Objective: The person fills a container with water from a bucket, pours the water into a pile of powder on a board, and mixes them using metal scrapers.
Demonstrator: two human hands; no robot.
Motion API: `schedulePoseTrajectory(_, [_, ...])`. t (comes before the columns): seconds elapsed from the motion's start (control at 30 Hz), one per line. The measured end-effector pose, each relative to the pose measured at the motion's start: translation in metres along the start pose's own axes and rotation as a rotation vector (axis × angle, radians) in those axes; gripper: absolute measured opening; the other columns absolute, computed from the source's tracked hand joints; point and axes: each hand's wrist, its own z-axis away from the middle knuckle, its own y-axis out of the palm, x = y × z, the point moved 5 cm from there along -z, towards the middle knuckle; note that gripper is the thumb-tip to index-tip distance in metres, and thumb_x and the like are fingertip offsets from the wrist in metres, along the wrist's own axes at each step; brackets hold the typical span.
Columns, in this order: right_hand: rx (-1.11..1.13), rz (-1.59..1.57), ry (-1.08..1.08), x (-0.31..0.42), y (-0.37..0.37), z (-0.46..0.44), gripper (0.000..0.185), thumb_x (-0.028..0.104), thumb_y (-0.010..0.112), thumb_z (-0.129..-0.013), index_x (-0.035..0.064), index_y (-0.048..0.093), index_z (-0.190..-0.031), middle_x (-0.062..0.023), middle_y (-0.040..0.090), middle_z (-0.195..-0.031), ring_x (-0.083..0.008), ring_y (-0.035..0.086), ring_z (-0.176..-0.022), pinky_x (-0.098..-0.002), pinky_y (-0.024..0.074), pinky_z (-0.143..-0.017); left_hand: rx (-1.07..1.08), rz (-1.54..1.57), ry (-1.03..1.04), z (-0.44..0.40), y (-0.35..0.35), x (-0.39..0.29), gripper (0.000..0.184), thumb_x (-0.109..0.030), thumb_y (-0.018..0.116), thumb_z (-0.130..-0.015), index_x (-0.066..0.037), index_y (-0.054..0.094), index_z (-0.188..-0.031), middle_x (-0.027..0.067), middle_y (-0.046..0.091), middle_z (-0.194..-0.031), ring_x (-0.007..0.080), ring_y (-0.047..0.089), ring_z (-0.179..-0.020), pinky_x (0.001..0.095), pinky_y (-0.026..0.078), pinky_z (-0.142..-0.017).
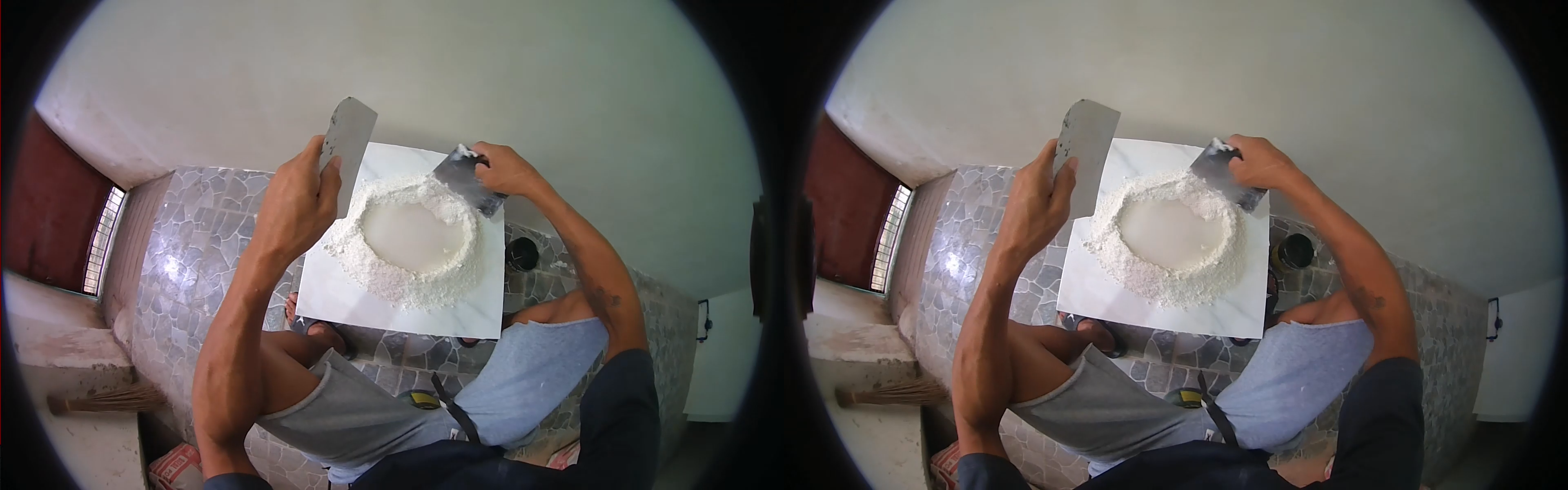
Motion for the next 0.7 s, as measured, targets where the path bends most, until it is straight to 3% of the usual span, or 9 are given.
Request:
schedulePoseTrajectory(0.07, [0.049,-0.085,0.103,-0.024,-0.01,0.006,0.035,0.009,0.057,-0.082,-0.0024,0.063,-0.114,-0.0113,0.064,-0.082,-0.0196,0.061,-0.076,-0.0327,0.0488,-0.072,-0.008,0.0,0.014,0.001,0.0,0.003,0.027,-0.014,0.051,-0.098,0.006,0.054,-0.115,0.0301,0.064,-0.086,0.0482,0.062,-0.08,0.0506,0.048,-0.073])
schedulePoseTrajectory(0.17, [0.039,-0.383,0.288,-0.086,-0.001,0.022,0.024,0.006,0.058,-0.082,-0.0024,0.064,-0.103,-0.0044,0.058,-0.078,-0.0136,0.055,-0.071,-0.031,0.0449,-0.06,-0.02,0.027,0.019,0.005,0.0,0.007,0.027,-0.014,0.052,-0.098,0.006,0.054,-0.115,0.0298,0.064,-0.085,0.0478,0.062,-0.079,0.0498,0.048,-0.072])
schedulePoseTrajectory(0.3, [0.085,-0.616,0.574,-0.144,0.027,0.054,0.012,0.007,0.058,-0.087,0.0004,0.065,-0.095,-0.003,0.055,-0.077,-0.0136,0.051,-0.066,-0.0323,0.0371,-0.049,0.023,0.044,-0.03,0.008,0.0,0.01,0.027,-0.014,0.052,-0.098,0.006,0.054,-0.115,0.0285,0.064,-0.083,0.0454,0.062,-0.075,0.0486,0.047,-0.071])
schedulePoseTrajectory(0.4, [0.142,-0.642,0.613,-0.152,0.042,0.068,0.012,0.006,0.058,-0.088,0.0001,0.064,-0.097,-0.0036,0.054,-0.078,-0.0141,0.05,-0.066,-0.0328,0.0405,-0.051,0.048,0.024,-0.056,0.008,0.003,0.011,0.027,-0.015,0.052,-0.099,0.007,0.054,-0.115,0.0275,0.063,-0.081,0.0436,0.061,-0.072,0.0482,0.047,-0.07])
schedulePoseTrajectory(0.43, [0.124,-0.76,0.646,-0.143,0.044,0.076,0.011,0.006,0.058,-0.09,0.0003,0.062,-0.099,-0.0043,0.054,-0.082,-0.0147,0.05,-0.067,-0.035,0.046,-0.057,0.051,0.014,-0.056,0.009,0.005,0.01,0.027,-0.015,0.051,-0.099,0.007,0.054,-0.114,0.0271,0.063,-0.08,0.0431,0.061,-0.072,0.0481,0.047,-0.069])
schedulePoseTrajectory(0.53, [0.162,-0.915,0.628,-0.141,0.062,0.079,0.012,0.006,0.057,-0.093,0.001,0.06,-0.103,-0.0041,0.053,-0.085,-0.0148,0.048,-0.069,-0.0371,0.0495,-0.063,0.083,0.01,-0.1,0.009,0.01,0.005,0.03,-0.016,0.051,-0.099,0.008,0.054,-0.115,0.0277,0.064,-0.081,0.0438,0.062,-0.072,0.0484,0.047,-0.07])
schedulePoseTrajectory(0.57, [0.226,-0.878,0.636,-0.138,0.065,0.075,0.021,0.006,0.057,-0.094,0.0002,0.06,-0.114,-0.0071,0.06,-0.095,-0.0182,0.058,-0.08,-0.0425,0.0548,-0.073,0.072,-0.007,-0.07,0.008,0.013,0.006,0.031,-0.017,0.051,-0.099,0.008,0.054,-0.116,0.028,0.064,-0.081,0.044,0.063,-0.073,0.0486,0.048,-0.071])
schedulePoseTrajectory(0.67, [0.275,-1.208,0.526,-0.114,0.07,0.081,0.031,0.006,0.058,-0.096,-0.002,0.058,-0.125,-0.0111,0.064,-0.108,-0.0223,0.065,-0.097,-0.0468,0.057,-0.086,0.064,-0.014,-0.034,0.009,0.02,0.009,0.033,-0.017,0.051,-0.098,0.009,0.054,-0.118,0.0291,0.064,-0.082,0.0447,0.064,-0.074,0.049,0.048,-0.072])
schedulePoseTrajectory(0.7, [0.272,-1.177,0.523,-0.111,0.069,0.08,0.032,0.006,0.059,-0.096,-0.0028,0.057,-0.127,-0.0119,0.065,-0.11,-0.0229,0.066,-0.099,-0.0466,0.0572,-0.087,0.084,0.014,-0.055,0.009,0.022,0.006,0.033,-0.017,0.051,-0.098,0.009,0.054,-0.118,0.0295,0.064,-0.081,0.0449,0.064,-0.074,0.0491,0.048,-0.072])
